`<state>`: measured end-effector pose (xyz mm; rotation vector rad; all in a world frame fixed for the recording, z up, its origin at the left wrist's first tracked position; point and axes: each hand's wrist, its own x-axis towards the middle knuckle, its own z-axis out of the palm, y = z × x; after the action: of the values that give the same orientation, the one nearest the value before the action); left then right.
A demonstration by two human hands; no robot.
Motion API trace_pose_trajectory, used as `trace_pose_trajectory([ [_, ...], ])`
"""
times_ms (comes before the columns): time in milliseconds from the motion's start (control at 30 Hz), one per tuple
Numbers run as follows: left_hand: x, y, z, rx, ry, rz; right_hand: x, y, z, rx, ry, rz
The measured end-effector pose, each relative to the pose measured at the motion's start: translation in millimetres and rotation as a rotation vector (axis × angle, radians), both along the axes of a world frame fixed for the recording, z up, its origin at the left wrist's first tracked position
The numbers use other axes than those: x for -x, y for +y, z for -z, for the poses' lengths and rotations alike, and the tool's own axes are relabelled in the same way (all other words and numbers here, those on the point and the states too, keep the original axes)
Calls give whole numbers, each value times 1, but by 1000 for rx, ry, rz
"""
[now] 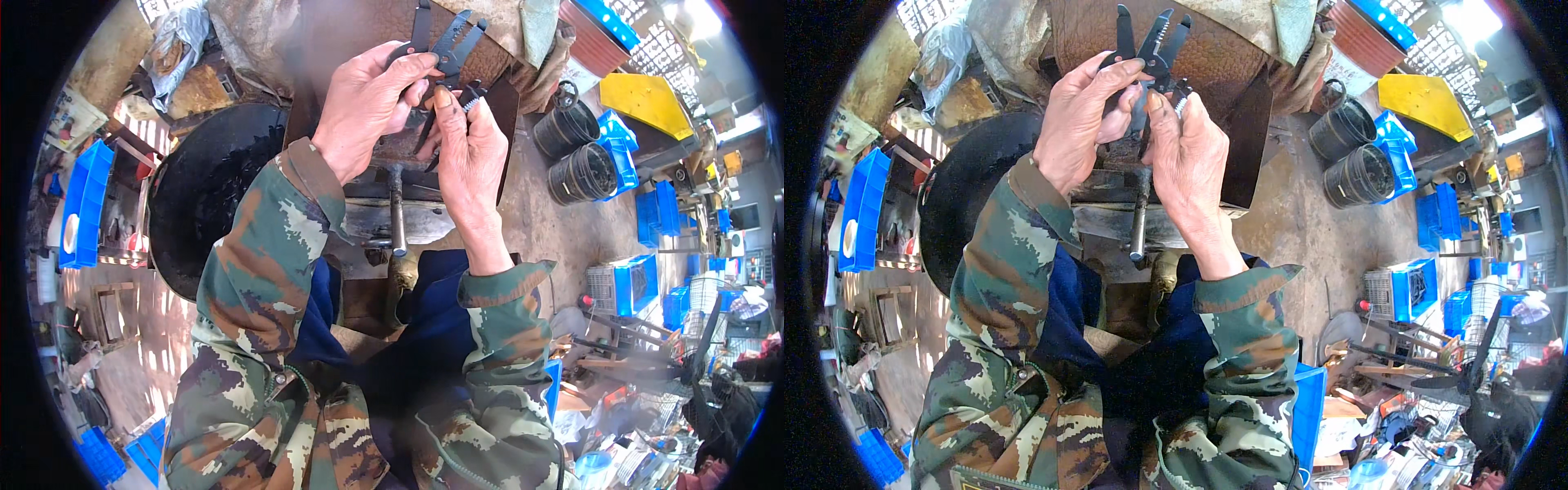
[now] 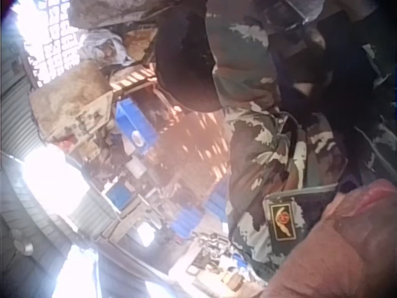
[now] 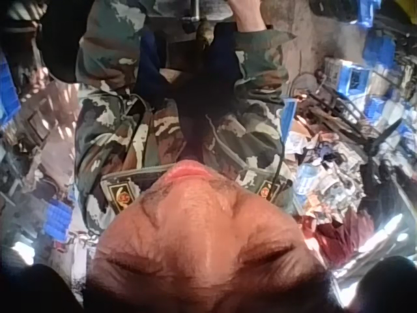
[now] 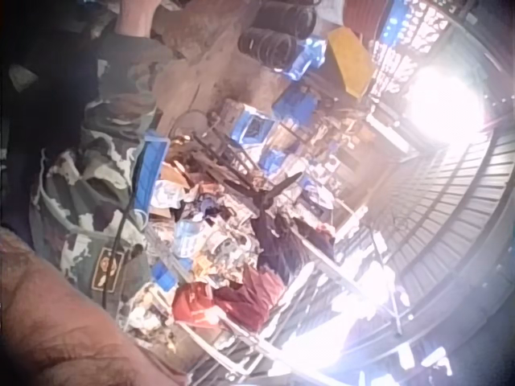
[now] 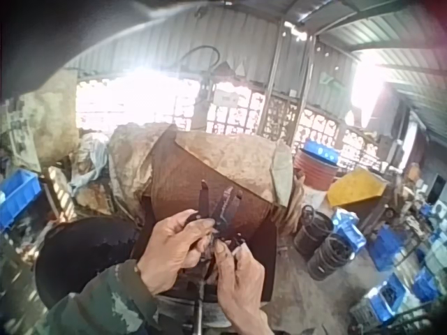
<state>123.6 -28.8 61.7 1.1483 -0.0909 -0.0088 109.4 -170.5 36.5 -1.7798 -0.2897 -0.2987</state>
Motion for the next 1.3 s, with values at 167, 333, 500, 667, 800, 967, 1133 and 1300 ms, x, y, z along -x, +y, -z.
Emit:
trace_pose_trajectory([
  [167,1,-3,-7,34,-20,-6,-3,-2,1,-37,-83,-13],
  [333,3,-6,-25,27,-46,-38,-5,-1,-11,-5,-176,8],
  [500,11,-9,-57,26,-129,-33,0,-5,-45,-47,-238,3],
  [667,33,-17,-81,72,-212,-39,20,-15,-71,-3,-299,-21],
  [800,51,-24,-93,66,-235,-54,35,-16,-75,-57,-384,-21],
  [967,47,-25,-112,72,-268,-43,28,-18,-94,-59,-455,-32],
  [1133,37,-29,-123,92,-256,-56,22,-21,-108,-56,-423,-29],
  [1300,43,-28,-127,128,-252,-45,31,-19,-117,-41,-403,-31],
])
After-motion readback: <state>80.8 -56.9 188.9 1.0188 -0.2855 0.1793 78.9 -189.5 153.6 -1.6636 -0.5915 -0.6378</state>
